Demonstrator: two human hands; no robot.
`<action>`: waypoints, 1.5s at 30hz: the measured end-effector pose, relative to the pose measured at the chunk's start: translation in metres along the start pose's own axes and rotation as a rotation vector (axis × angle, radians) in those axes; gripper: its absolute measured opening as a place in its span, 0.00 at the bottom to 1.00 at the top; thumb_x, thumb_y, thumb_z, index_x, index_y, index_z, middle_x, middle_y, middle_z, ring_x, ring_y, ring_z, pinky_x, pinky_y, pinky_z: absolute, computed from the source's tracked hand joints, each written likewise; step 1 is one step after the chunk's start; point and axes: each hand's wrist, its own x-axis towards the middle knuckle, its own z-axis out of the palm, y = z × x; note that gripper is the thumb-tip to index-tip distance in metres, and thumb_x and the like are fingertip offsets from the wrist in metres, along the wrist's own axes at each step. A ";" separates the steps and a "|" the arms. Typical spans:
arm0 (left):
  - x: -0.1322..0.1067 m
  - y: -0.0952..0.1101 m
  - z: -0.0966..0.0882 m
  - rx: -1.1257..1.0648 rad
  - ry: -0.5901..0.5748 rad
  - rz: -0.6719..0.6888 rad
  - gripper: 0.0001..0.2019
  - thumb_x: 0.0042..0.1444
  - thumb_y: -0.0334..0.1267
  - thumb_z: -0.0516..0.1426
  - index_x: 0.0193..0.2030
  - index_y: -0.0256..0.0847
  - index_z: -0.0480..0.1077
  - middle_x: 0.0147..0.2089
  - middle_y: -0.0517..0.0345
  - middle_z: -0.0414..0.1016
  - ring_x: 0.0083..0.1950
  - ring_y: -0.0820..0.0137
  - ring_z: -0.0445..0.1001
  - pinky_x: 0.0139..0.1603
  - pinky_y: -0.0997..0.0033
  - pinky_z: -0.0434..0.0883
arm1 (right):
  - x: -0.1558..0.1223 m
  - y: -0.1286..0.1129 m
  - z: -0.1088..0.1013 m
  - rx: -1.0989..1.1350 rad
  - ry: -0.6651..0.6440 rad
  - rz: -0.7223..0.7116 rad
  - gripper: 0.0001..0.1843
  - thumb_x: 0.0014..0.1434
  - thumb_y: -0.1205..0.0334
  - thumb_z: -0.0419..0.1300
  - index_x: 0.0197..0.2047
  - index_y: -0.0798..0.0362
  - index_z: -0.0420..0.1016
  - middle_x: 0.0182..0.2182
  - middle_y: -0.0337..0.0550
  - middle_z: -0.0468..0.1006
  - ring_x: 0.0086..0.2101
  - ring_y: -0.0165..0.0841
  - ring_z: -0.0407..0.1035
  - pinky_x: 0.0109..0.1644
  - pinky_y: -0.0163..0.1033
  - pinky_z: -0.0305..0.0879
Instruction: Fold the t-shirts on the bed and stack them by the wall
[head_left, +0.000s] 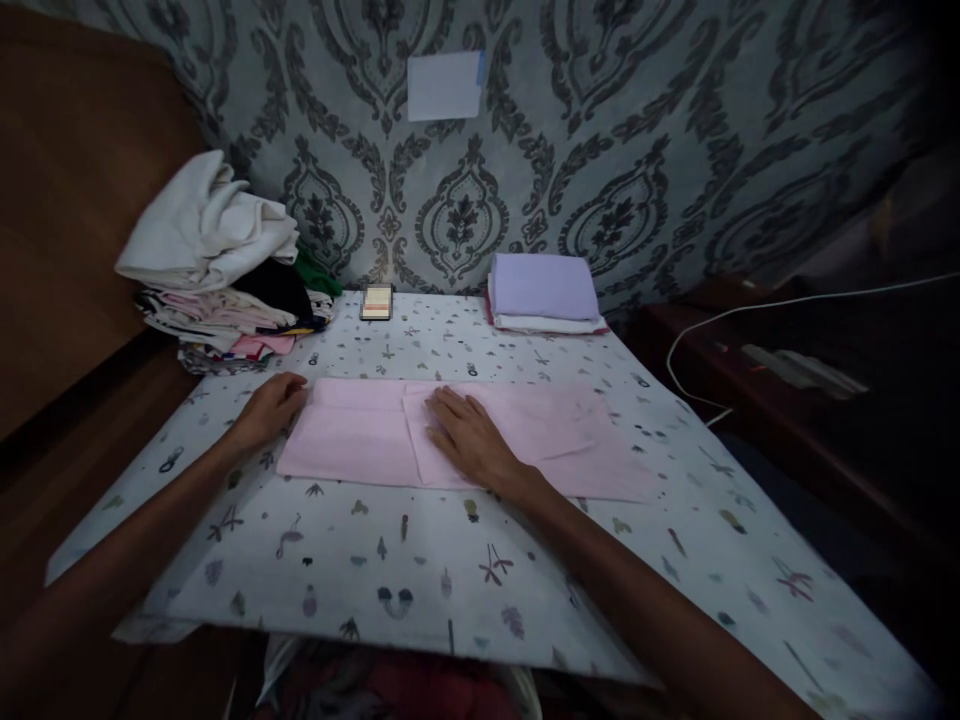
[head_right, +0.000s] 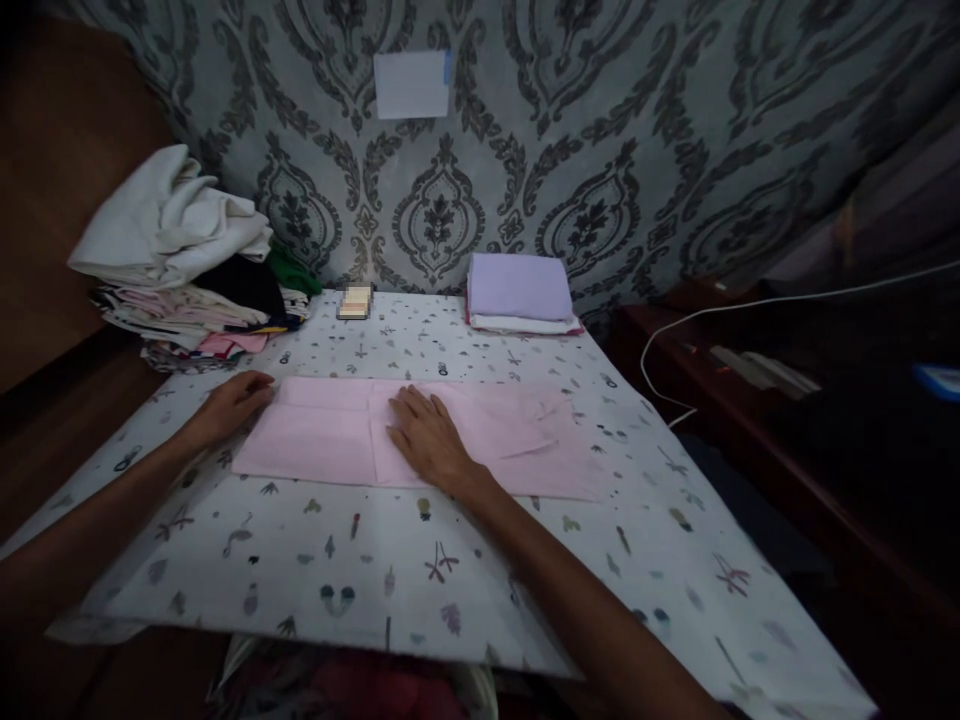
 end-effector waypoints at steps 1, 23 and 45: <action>0.000 -0.001 0.000 0.008 -0.005 -0.002 0.23 0.56 0.53 0.48 0.49 0.38 0.70 0.44 0.50 0.75 0.46 0.61 0.73 0.48 0.63 0.70 | 0.004 0.000 0.001 -0.002 -0.017 0.011 0.28 0.69 0.52 0.44 0.67 0.56 0.61 0.69 0.56 0.58 0.69 0.45 0.48 0.70 0.58 0.45; 0.015 0.028 0.000 -0.130 -0.178 -0.161 0.16 0.43 0.53 0.58 0.22 0.42 0.65 0.21 0.62 0.65 0.27 0.68 0.66 0.26 0.71 0.57 | 0.026 -0.052 0.016 1.417 0.251 0.381 0.13 0.58 0.53 0.61 0.43 0.51 0.76 0.45 0.49 0.79 0.47 0.40 0.75 0.55 0.50 0.72; 0.005 0.170 0.066 -0.518 -0.107 0.266 0.16 0.61 0.51 0.53 0.46 0.40 0.68 0.37 0.55 0.76 0.40 0.66 0.75 0.40 0.66 0.73 | -0.001 0.007 0.002 1.960 0.166 0.401 0.22 0.50 0.68 0.64 0.50 0.56 0.71 0.38 0.49 0.82 0.44 0.43 0.76 0.51 0.50 0.74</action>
